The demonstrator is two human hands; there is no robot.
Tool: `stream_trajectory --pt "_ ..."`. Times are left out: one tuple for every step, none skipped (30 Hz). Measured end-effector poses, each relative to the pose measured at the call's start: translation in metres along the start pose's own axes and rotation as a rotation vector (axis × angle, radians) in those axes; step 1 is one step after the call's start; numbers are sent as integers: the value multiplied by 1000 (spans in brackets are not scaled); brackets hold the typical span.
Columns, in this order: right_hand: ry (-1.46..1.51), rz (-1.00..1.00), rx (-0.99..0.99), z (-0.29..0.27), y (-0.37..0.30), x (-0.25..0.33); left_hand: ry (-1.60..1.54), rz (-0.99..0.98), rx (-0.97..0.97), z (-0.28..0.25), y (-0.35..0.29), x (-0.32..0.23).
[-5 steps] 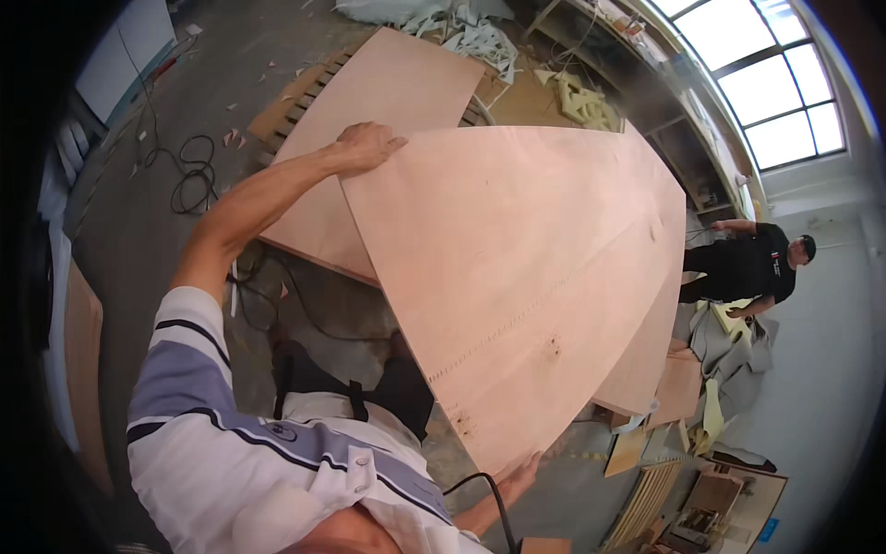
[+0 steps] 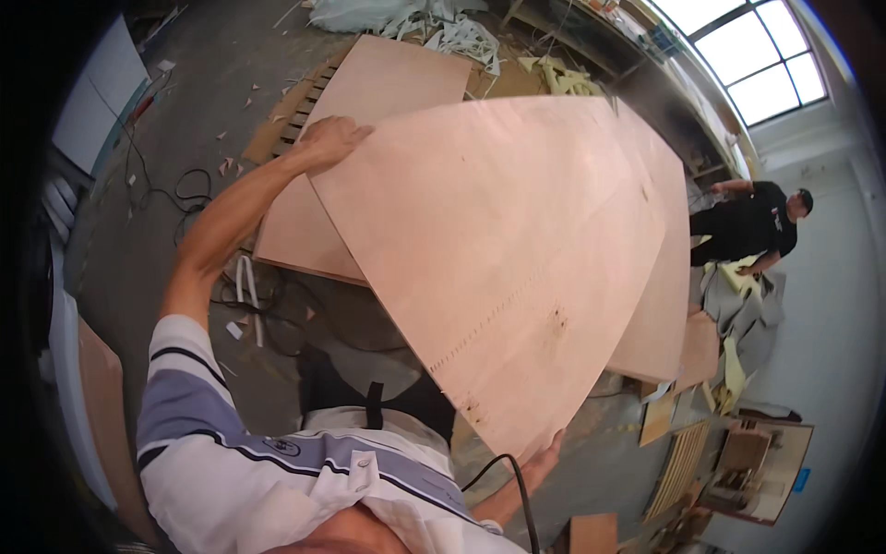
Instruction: Assembling large wooden panels by hammering and marking locations in a workshop.
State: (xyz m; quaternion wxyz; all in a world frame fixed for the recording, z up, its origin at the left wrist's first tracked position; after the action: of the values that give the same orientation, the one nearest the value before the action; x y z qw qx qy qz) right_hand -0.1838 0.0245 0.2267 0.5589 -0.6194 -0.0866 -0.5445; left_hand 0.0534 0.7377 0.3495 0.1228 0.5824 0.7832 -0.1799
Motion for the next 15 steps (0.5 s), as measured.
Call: stream_trajectory --pt "11 4 -23 21 -18 -7 -22 55 -24 0 5 38" --pt "-32 -25 31 46 -36 -9 -49 116 -45 3 9 73" --pt "-46 -75 49 64 -55 -22 -100 35 18 -7 1 80" --pt "-10 -80 17 91 -62 -49 -132 -76 61 -33 -16 105" --pt "-125 -93 -54 115 -66 -59 -145 -210 199 -32 -27 167" --pt "-217 -117 -164 122 -75 -67 -266 2 -110 -34 -41 188" --pt "-200 -158 -68 144 -66 -81 -260 -70 -91 -16 -47 232" --pt "-190 -199 29 161 -54 -88 -50 -149 -35 13 -57 289" --pt "-364 -179 -25 157 -24 -107 -67 -300 -145 38 -71 336" --pt "-533 -150 -94 146 12 -132 -135 -347 -145 75 -84 376" --pt "-748 -205 -19 162 47 -148 -111 -506 -148 109 -97 400" --pt "-971 -242 74 160 72 -168 -76 -679 -152 147 -120 414" --pt "-957 -167 68 109 67 -218 363 -561 -232 186 -153 422" --pt "-982 -186 -89 52 59 -240 775 -395 -323 205 -161 414" --pt "-1018 -249 -272 -1 45 -234 629 -154 -210 227 -146 367"
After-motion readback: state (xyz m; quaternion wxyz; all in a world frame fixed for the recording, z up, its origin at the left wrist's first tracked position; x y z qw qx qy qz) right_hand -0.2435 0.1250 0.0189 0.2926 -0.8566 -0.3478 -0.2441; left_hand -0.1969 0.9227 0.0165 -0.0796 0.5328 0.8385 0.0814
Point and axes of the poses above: each hand's wrist, its own y-axis towards the middle knuckle, its own z-axis out of the palm, x = y × z, the point moved 7 cm from there along y, towards the middle knuckle, and after that the axes turned 5 degrees about x, right-handed, at the moved point
